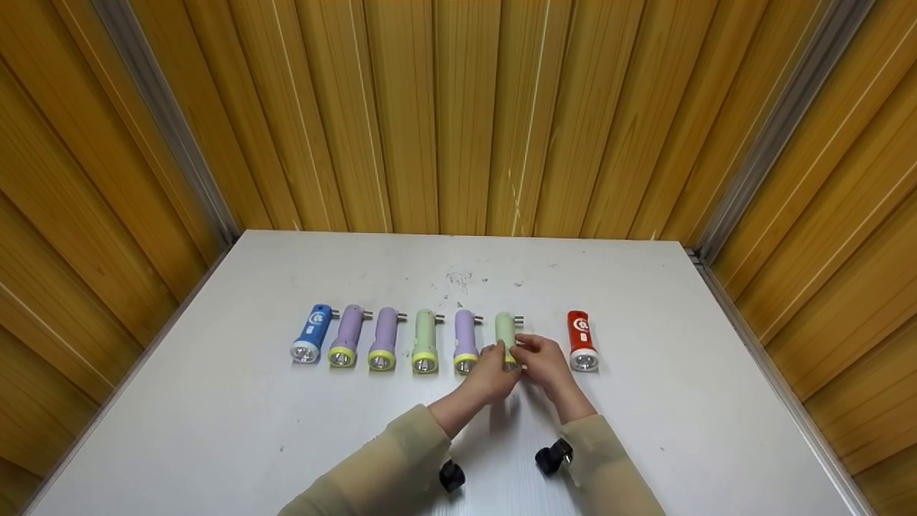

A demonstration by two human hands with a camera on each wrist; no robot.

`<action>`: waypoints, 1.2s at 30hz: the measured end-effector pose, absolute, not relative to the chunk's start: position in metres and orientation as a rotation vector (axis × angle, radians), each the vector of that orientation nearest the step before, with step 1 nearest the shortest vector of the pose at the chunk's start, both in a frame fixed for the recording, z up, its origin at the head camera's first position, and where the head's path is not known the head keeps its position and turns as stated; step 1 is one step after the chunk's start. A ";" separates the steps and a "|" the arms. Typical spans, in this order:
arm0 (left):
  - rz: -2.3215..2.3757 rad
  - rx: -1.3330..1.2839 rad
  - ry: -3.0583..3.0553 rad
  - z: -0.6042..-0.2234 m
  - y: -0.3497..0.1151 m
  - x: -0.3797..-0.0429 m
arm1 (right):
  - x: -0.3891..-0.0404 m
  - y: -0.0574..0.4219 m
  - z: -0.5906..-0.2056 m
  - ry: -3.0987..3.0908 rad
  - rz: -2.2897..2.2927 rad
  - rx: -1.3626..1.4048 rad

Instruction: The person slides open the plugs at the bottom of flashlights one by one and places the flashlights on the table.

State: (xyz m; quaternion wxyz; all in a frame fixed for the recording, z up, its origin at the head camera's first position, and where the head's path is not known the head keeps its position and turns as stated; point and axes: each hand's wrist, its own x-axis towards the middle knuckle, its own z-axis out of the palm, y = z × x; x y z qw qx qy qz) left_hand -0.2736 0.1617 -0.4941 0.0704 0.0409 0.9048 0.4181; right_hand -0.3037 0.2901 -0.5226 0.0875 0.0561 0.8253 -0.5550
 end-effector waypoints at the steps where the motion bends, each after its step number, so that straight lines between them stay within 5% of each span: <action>1: 1.251 0.126 2.729 -0.494 0.162 -0.273 | -0.304 0.290 -0.522 2.455 -1.655 0.167; 36: 1.681 0.220 2.690 -0.482 0.173 -0.293 | -0.305 0.318 -0.491 2.425 -1.744 0.115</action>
